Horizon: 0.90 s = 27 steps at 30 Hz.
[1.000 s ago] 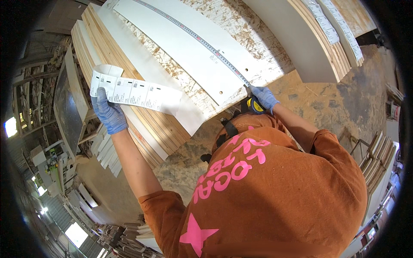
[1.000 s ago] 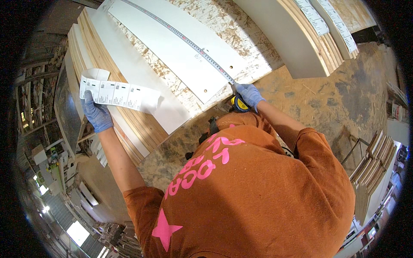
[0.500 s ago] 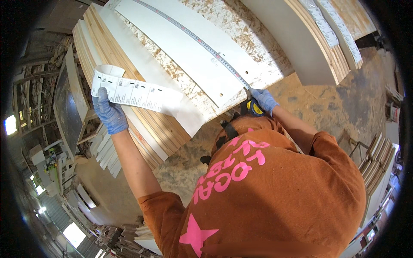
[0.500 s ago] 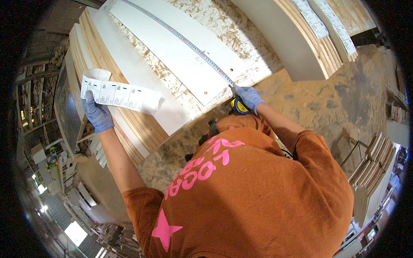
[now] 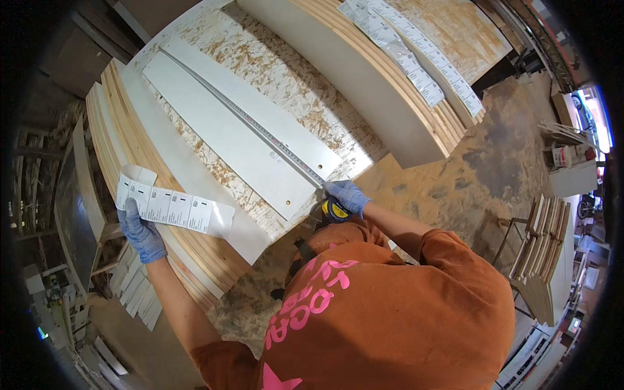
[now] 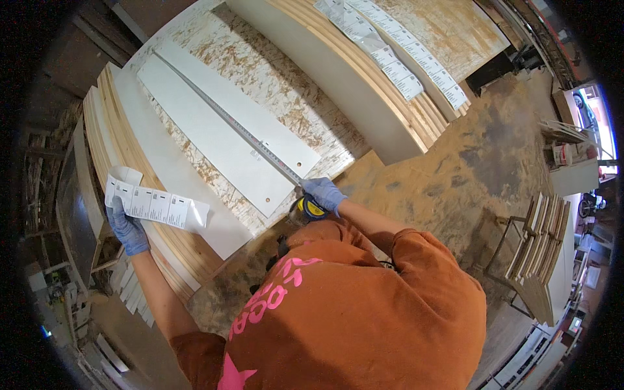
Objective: The person measures wooden planks with a tape measure and compares them to printed labels. They handle the planks and labels one at a time, placing labels on the wood and using the tape measure to verify dimensions.
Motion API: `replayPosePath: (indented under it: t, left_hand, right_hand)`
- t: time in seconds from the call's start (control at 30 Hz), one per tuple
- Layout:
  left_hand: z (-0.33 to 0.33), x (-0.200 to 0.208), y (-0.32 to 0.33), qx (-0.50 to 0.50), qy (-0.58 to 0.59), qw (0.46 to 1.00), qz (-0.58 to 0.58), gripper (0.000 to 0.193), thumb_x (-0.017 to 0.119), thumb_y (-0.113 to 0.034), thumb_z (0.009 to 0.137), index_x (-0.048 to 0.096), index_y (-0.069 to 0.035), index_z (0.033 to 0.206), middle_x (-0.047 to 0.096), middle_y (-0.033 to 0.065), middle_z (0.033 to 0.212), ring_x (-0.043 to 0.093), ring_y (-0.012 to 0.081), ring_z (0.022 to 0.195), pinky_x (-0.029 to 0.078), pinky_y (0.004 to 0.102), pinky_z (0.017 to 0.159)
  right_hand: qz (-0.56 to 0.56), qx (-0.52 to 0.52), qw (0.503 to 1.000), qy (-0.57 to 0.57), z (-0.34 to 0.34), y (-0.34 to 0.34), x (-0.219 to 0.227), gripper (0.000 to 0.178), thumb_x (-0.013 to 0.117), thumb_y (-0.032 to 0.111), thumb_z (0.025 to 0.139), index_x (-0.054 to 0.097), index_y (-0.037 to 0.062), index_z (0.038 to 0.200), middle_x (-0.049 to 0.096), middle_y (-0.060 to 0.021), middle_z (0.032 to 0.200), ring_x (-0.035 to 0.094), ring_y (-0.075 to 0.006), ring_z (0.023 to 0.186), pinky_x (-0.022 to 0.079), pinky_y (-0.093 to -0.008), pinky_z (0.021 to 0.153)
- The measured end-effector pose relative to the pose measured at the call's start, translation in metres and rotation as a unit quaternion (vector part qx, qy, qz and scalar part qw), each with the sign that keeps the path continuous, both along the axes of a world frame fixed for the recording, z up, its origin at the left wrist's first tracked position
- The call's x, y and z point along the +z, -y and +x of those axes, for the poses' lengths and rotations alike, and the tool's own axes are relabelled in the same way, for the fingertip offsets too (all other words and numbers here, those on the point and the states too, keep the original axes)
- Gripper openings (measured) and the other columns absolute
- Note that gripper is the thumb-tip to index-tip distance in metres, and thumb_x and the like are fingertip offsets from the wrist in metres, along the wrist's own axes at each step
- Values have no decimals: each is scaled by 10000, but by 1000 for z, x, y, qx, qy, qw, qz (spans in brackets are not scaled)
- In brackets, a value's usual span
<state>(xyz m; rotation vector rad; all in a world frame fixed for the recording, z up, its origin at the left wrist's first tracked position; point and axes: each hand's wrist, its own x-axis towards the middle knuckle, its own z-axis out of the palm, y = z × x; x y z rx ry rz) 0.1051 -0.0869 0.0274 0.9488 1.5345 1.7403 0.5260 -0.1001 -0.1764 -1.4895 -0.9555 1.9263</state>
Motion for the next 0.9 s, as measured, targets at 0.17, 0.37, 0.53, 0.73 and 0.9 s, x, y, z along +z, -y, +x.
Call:
replayPosePath:
  t: [0.17,0.37,0.53,0.73,0.9]
  left_hand:
    - [-5,-1,0,-20,9,1000,16,550,602,-265,850,438,5,1300,525,127,1244,522,217,1122,417,352,966]
    - [-5,-4,0,-22,-2,999,27,482,629,-283,854,504,-17,1237,567,84,1170,542,181,1066,447,318,920]
    - [-6,-5,2,-3,34,999,24,497,660,-261,831,522,-1,1231,583,88,1145,558,176,1048,442,296,914]
    - [-3,-4,2,2,33,999,16,516,672,-271,818,518,-11,1237,577,90,1140,546,172,1061,435,295,918]
    - [-2,-5,1,0,27,999,23,445,626,-264,854,527,-24,1216,599,67,1106,581,154,1003,478,287,864]
  right_hand:
    - [-19,-20,999,-27,-2,-17,-4,355,576,346,896,686,12,944,612,1,718,484,-66,598,422,-225,546]
    - [-28,-48,998,-39,9,-28,19,383,580,395,888,643,17,894,629,-37,759,581,-107,622,485,-239,576]
    - [-6,-86,995,54,24,-32,17,357,604,398,857,653,45,845,608,-14,728,560,-100,615,471,-253,582]
    - [1,-95,994,48,35,-36,5,314,590,357,877,647,48,869,614,-17,756,557,-108,621,469,-260,594]
    - [-50,-149,987,45,35,-40,-2,310,577,341,891,647,39,889,626,-26,777,567,-119,630,473,-264,605]
